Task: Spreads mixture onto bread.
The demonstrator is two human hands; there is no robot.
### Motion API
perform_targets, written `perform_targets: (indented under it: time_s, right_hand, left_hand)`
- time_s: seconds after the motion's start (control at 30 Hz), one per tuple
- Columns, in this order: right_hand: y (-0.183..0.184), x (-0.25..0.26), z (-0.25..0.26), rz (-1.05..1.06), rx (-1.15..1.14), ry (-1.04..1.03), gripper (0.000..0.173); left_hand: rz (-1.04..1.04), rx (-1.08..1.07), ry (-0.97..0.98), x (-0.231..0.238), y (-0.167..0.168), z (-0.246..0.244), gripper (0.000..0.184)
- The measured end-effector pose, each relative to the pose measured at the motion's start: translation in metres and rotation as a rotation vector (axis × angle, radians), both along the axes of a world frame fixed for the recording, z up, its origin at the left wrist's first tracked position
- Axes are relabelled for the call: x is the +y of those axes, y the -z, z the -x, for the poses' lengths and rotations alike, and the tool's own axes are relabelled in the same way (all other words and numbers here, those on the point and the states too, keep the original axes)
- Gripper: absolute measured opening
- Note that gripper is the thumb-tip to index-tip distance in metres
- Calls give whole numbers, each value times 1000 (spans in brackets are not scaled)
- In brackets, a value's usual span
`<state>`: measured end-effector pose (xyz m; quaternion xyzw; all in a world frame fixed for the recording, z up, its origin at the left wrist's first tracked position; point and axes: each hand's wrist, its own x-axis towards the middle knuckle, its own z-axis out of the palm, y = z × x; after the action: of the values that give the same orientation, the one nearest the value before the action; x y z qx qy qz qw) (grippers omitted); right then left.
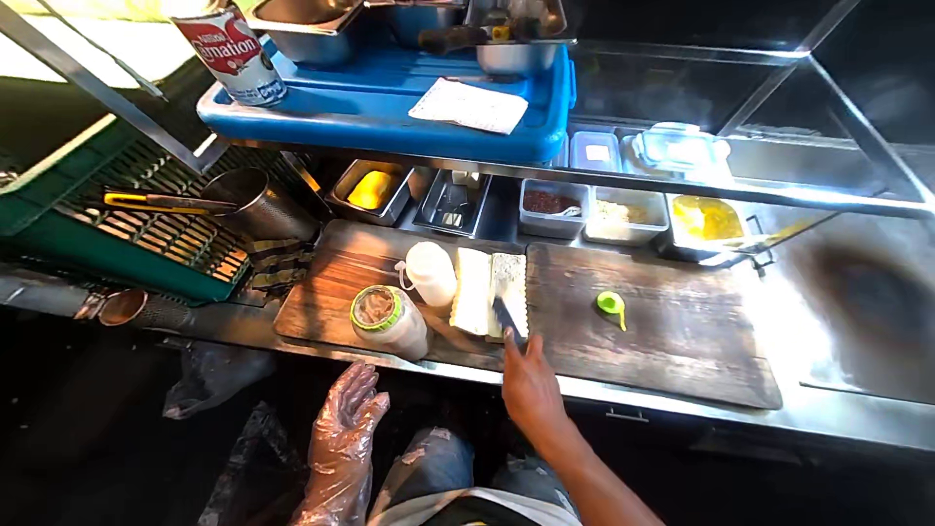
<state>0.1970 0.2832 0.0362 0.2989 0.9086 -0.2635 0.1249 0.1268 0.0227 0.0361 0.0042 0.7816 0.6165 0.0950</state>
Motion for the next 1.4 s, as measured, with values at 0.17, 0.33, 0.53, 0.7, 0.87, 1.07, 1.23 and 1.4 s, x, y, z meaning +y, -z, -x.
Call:
perform_targets:
  time_s: [0.17,0.33,0.53,0.7,0.87,1.07,1.23,1.4]
  right_hand:
    - [0,-8,-8,-42,136,99,45]
    - [-37,-31,-42,-48,181,96,44]
    - [-150,-30,-28,-60,643,-114,32]
    - [-234,-51,55,-288,293,-389,22]
    - [-252,-91,119,-297,-88,-551,11]
    - [-160,-115,125,-347,100,-725,16]
    - [-169,-93,124,278,-54,-387,33]
    - [-177,-72,84,686,99,-58,25]
  left_hand:
    - [-86,15,33,2,1,27,82]
    - [-5,213,280,-4,3,77,110]
    - [-105,314,526,14,7,122,131]
    - [-153,421,482,30,22,131,113]
    - [-181,455,475,19,19,115,106]
    - [-240,479,509,14,18,115,95]
    - [-256,544,540,4,2,111,91]
    - [-258,581,716,-7,-11,108,95]
